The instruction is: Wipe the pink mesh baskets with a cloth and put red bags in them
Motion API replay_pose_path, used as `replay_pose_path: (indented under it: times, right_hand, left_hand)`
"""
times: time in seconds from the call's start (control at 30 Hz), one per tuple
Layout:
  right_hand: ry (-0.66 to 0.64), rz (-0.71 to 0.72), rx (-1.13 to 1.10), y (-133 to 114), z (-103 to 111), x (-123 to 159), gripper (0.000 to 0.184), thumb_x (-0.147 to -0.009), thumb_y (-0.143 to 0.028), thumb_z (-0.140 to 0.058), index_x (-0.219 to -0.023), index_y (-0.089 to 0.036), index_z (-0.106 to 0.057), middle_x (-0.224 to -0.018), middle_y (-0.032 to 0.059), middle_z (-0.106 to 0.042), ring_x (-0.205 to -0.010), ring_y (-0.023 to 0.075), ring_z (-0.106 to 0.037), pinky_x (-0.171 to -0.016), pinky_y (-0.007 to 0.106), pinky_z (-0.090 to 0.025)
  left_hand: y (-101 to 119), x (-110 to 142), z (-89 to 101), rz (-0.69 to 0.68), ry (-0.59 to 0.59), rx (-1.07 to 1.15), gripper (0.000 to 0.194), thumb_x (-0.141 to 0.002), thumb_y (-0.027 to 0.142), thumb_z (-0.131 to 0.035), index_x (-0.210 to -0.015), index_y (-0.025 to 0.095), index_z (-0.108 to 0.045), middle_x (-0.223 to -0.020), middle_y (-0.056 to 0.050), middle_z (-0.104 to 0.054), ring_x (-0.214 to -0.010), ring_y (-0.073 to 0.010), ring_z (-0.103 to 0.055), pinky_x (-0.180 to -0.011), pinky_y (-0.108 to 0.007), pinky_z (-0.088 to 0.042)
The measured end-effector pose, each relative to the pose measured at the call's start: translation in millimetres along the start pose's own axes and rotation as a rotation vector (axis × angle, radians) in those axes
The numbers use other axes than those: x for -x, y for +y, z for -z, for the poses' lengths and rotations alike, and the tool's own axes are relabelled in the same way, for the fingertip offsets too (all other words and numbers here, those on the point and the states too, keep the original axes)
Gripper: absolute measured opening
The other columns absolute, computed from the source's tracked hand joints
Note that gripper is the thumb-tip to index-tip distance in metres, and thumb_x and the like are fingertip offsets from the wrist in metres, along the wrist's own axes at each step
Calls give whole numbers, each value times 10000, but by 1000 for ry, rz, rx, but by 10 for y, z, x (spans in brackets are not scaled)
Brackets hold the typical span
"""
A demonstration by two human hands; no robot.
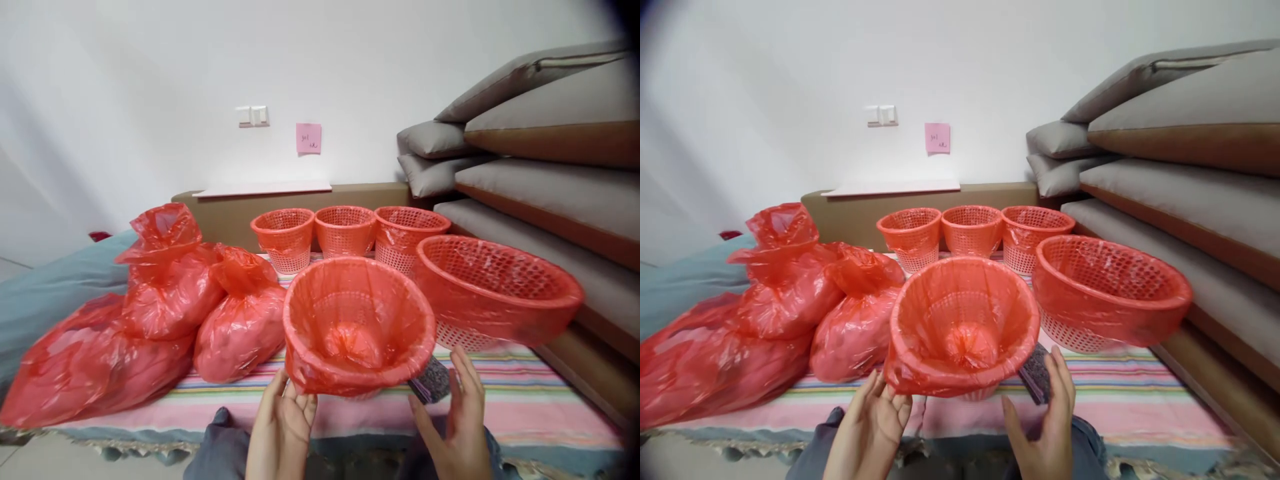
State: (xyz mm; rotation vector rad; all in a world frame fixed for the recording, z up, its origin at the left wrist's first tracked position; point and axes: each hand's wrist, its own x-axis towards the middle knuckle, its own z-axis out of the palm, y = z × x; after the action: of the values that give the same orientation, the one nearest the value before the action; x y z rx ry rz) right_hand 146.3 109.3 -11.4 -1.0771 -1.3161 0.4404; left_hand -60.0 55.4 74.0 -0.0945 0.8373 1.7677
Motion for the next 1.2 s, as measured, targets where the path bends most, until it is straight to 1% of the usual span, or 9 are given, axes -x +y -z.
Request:
replay_pose_path:
  times: [0.13, 0.2, 0.3, 0.5, 0.63, 0.77, 0.87, 1.07, 1.2]
  right_hand:
    - [77, -829, -557, 116, -34, 200, 683, -776, -572, -773, -1357, -273, -574, -1490, 79, -511, -1343, 307, -515, -1053, 417, -496]
    - [15, -988, -779, 109, -88, 185, 587, -651, -512, -893, -1125, -232, -690, -1217, 75, -689, -1070, 264, -679, -867, 350, -581]
    - [27, -1106, -936, 57, -205, 105, 533, -526, -448, -966, -917, -208, -695, -888, 14, -727, -767, 189, -695, -670, 282, -581]
    - [72, -1138, -975, 14, -428, 55, 545, -572, -471, -923, -957, -177, -672, -858, 20, -725, -721, 165, -676, -629, 255, -562]
    - [100, -1224, -932, -86, -476, -30, 558, -465, -477, -922, -822, -153, -640, -640, -25, -637, -551, 122, -589, -475, 200, -467]
    - [108, -1282, -930, -200, -483, -110, 540, -394, -413, -923, -653, -176, -513, -503, -80, -486, -447, 73, -467, -397, 166, -365]
    - [72, -1207, -1026, -191, -451, -93, 529, -422, -348, -934, -649, -177, -487, -497, -104, -432, -430, 49, -400, -388, 148, -312]
    - [-72, -1235, -1004, -81, -290, 2, 381, -681, -452, -850, -819, -179, -623, -737, 1, -668, -672, 163, -660, -601, 256, -534]
    - [-249, -1194, -1012, -141, -275, 15, 475, -779, -594, -747, -973, -165, -686, -945, 74, -727, -747, 194, -686, -621, 297, -544]
  left_hand:
    - [50, 133, -156, 143, 80, 64, 279, -984, 215, -405, -828, 152, -627, -877, -95, -713, -718, -181, -699, -709, -354, -616]
    - [26, 157, -145, 196, 72, 76, 332, -997, 227, -352, -833, 161, -633, -932, -106, -718, -829, -204, -715, -791, -402, -612]
    - [-97, 172, -72, 253, -7, 75, 317, -980, 236, -369, -842, 177, -648, -1010, -103, -726, -959, -225, -709, -871, -456, -591]
    - [-510, 231, -194, 381, 1, 11, 282, -946, 317, -474, -767, 168, -633, -857, -118, -720, -794, -252, -712, -746, -445, -594]
    - [-677, 140, -243, 225, 63, -45, 231, -922, 323, -589, -764, 156, -602, -680, -35, -641, -538, -144, -599, -587, -289, -527]
    - [-760, 88, -99, 37, -22, -128, 395, -741, 401, -830, -674, 177, -511, -543, 60, -475, -460, -80, -450, -491, -206, -392]
    - [-786, 152, -43, -21, -93, -184, 445, -730, 487, -833, -666, 170, -528, -538, 63, -458, -467, -71, -431, -500, -204, -373]
    - [-701, 223, -137, 37, -151, -237, 396, -690, 449, -872, -680, 134, -632, -538, 19, -554, -498, -96, -520, -514, -205, -411]
    - [-597, 227, -200, 148, -250, -296, 455, -603, 471, -926, -662, 104, -665, -550, -13, -606, -471, -87, -523, -495, -197, -419]
